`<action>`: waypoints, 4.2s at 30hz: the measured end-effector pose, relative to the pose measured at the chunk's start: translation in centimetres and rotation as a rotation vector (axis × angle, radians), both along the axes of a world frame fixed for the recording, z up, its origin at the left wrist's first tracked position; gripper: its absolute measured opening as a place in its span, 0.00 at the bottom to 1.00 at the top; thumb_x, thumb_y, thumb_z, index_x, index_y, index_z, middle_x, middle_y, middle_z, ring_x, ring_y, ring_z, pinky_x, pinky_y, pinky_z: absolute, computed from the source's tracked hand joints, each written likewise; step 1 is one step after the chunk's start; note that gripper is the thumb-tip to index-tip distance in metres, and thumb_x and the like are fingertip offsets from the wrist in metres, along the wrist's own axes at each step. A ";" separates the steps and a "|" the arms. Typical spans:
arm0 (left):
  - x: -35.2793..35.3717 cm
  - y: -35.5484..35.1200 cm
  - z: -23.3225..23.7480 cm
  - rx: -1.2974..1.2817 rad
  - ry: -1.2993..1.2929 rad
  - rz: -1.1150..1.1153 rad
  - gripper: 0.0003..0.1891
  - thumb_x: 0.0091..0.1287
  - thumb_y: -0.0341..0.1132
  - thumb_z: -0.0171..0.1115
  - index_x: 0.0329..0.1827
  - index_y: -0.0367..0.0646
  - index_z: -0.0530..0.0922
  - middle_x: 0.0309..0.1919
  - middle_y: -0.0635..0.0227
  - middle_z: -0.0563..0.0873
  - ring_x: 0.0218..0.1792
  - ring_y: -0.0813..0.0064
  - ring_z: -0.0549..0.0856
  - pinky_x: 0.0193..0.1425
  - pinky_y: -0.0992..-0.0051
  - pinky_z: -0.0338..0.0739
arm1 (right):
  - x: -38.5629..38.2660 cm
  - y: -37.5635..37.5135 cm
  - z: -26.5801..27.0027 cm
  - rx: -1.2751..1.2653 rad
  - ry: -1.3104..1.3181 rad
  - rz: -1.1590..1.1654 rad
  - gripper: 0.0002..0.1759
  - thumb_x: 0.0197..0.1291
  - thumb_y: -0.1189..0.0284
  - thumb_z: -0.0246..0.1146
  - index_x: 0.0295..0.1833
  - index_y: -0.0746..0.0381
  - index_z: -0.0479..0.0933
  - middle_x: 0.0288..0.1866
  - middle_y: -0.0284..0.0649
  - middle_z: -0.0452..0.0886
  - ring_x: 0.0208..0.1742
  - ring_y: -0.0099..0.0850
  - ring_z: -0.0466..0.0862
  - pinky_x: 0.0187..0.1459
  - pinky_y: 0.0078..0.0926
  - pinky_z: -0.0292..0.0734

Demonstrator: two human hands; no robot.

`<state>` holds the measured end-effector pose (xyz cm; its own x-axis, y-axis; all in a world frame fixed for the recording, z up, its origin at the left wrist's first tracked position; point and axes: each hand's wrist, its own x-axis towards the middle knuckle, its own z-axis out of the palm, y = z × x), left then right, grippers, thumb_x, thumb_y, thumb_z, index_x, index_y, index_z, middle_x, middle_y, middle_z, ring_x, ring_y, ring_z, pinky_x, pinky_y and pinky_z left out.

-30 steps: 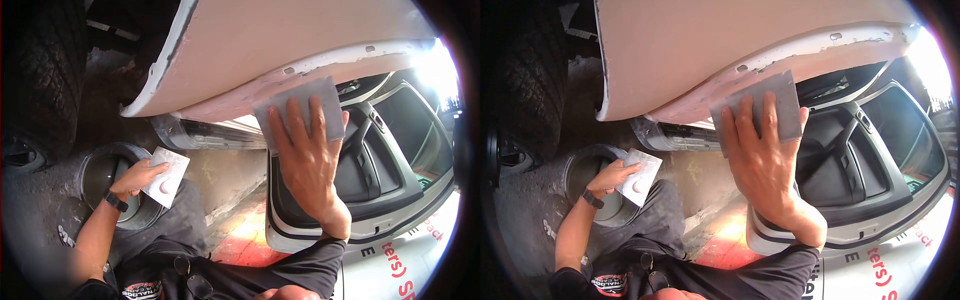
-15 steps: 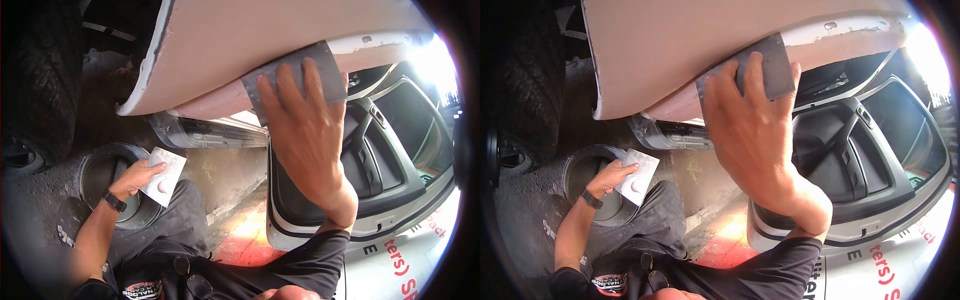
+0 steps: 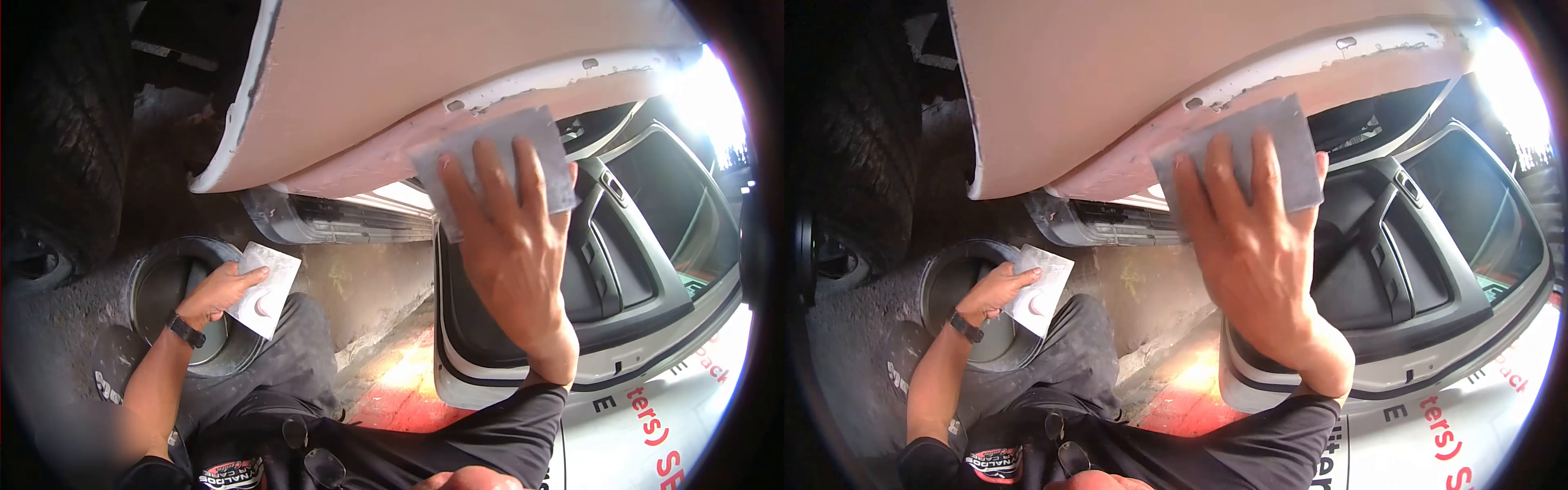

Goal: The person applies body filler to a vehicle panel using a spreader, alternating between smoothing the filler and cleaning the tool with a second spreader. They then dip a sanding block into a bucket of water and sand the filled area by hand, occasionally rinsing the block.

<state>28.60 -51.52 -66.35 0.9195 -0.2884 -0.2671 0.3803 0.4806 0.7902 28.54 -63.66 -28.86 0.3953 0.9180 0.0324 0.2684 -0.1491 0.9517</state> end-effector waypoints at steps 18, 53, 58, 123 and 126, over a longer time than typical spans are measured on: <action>0.0 -0.3 -0.5 0.105 0.012 0.021 0.20 0.76 0.50 0.61 0.53 0.41 0.85 0.30 0.76 0.87 0.20 0.91 0.78 0.14 0.83 0.61 | 1.5 -0.8 1.6 -0.012 -0.011 0.044 0.26 0.60 0.68 0.62 0.66 0.55 0.79 0.66 0.40 0.74 0.70 0.50 0.72 0.65 0.78 0.61; 0.3 -0.7 -1.0 0.052 0.039 0.025 0.21 0.75 0.45 0.65 0.53 0.30 0.81 0.38 0.65 0.89 0.31 0.81 0.87 0.29 0.78 0.78 | 1.6 0.1 0.3 0.023 0.041 0.032 0.46 0.38 0.75 0.74 0.72 0.48 0.76 0.72 0.40 0.72 0.76 0.51 0.67 0.71 0.73 0.59; 0.5 -1.0 -2.2 0.100 -0.002 -0.008 0.20 0.76 0.49 0.62 0.53 0.39 0.84 0.32 0.75 0.87 0.22 0.91 0.80 0.16 0.84 0.64 | 4.0 -0.8 0.0 0.018 0.043 0.195 0.24 0.57 0.67 0.63 0.61 0.56 0.81 0.64 0.42 0.75 0.68 0.50 0.73 0.65 0.78 0.61; 0.3 -1.4 -2.0 -0.066 -0.015 -0.021 0.18 0.78 0.42 0.61 0.57 0.34 0.82 0.44 0.67 0.90 0.40 0.80 0.88 0.41 0.76 0.83 | 3.6 -0.7 5.5 0.052 -0.042 0.118 0.39 0.43 0.78 0.74 0.66 0.44 0.79 0.70 0.29 0.75 0.74 0.42 0.72 0.59 0.52 0.79; 0.3 -1.1 -1.6 -0.056 -0.029 -0.025 0.18 0.78 0.42 0.61 0.57 0.34 0.82 0.44 0.67 0.90 0.40 0.81 0.88 0.41 0.76 0.82 | 5.3 -2.4 5.4 0.108 0.030 0.204 0.27 0.54 0.73 0.68 0.62 0.48 0.82 0.68 0.31 0.77 0.73 0.43 0.73 0.61 0.57 0.76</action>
<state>28.91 -52.59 -68.00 0.9191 -0.3247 -0.2231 0.3696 0.5149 0.7735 33.81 -66.07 -23.43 0.2044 0.9708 0.1258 0.3314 -0.1895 0.9242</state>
